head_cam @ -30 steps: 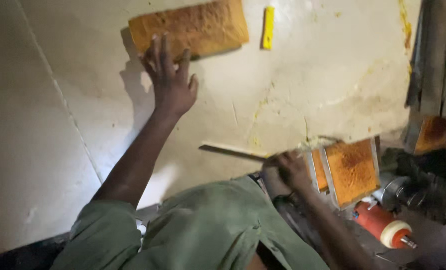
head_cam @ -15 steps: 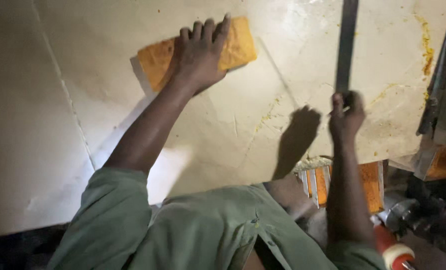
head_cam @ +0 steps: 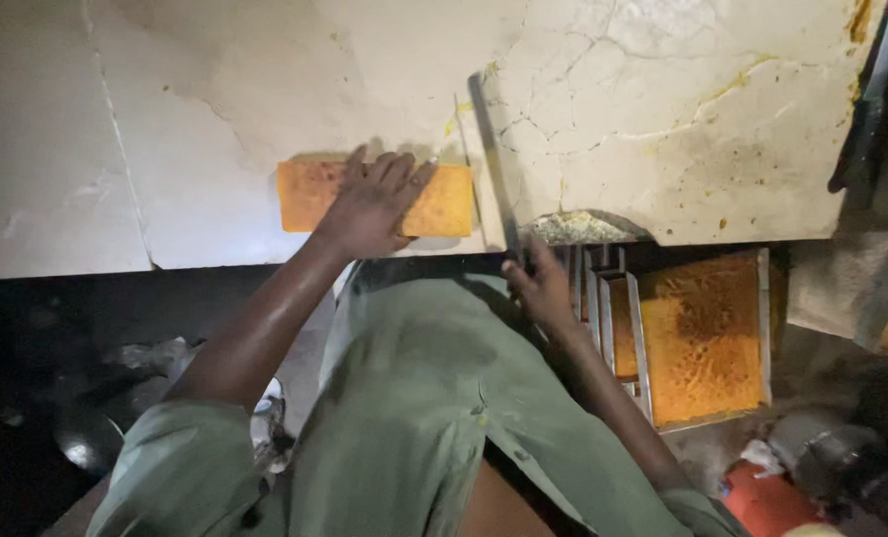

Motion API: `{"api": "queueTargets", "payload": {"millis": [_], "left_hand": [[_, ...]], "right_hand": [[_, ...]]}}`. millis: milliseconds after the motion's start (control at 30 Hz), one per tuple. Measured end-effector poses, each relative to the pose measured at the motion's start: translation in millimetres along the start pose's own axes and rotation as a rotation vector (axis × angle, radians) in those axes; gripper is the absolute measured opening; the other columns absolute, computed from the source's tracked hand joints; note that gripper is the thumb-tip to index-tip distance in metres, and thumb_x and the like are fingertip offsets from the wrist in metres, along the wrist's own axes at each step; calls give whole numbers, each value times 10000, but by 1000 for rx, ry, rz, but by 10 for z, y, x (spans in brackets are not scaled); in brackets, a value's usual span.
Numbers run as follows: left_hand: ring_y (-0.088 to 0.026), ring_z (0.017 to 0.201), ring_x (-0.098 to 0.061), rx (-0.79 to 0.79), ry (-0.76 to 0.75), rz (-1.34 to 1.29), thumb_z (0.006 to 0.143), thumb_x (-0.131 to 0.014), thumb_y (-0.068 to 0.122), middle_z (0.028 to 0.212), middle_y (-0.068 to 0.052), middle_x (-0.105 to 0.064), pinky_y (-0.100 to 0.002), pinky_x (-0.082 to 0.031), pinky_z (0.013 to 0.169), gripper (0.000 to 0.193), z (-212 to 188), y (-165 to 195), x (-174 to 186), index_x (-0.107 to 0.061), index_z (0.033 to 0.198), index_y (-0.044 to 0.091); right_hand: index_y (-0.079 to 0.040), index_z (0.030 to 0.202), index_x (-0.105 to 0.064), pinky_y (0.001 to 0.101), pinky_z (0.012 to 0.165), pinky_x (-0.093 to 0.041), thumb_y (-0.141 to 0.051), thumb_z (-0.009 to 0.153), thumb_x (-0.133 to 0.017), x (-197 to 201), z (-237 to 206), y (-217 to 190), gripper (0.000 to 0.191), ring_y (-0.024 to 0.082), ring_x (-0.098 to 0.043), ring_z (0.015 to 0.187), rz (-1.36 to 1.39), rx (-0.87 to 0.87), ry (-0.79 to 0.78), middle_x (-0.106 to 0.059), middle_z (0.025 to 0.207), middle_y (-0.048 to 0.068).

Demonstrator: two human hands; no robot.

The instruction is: The person removes a rectangular honeycomb frame from a metal tray and places it on a white table. Using a long knife, they cut the frame into smaller rectangular pieces, trimming the edges and stacking the cut pieces. The person repeats this process with additional frames.

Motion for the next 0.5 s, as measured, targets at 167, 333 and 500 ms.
{"api": "queueTargets", "payload": {"millis": [167,333,500], "left_hand": [[-414,1338,-414,9,239,47,725,-725,620,1437,-266,-456,-771,-178,1089,1001,38,219,52,-396,1470,39],[-344,1190,-500,82,308,39,910,-609,427,1341,-173,-546,-634,-321,1056,752,184,378,-189,-455,1518,11],[-312,1153,-513,88,428,60,931,-601,406,1251,-140,-571,-570,-369,989,664,99,335,-137,-510,1467,24]], "right_hand": [[-67,1376,-492,510,720,-543,-115,938,-673,-353,-402,-52,477,458,-687,873,-474,507,93,-679,944,248],[75,1306,-347,582,744,-523,-205,793,-757,-743,-278,-213,715,526,-654,870,-746,357,57,-669,893,322],[86,1386,-352,587,772,-536,-98,882,-579,-798,218,-601,583,511,-679,857,-973,157,150,-686,912,326]]}}
Point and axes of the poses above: each hand's wrist, its own z-axis towards the middle knuckle, its own x-axis out of the back of the hand, y = z × x, the point moved 7 cm from there along z, towards the middle knuckle
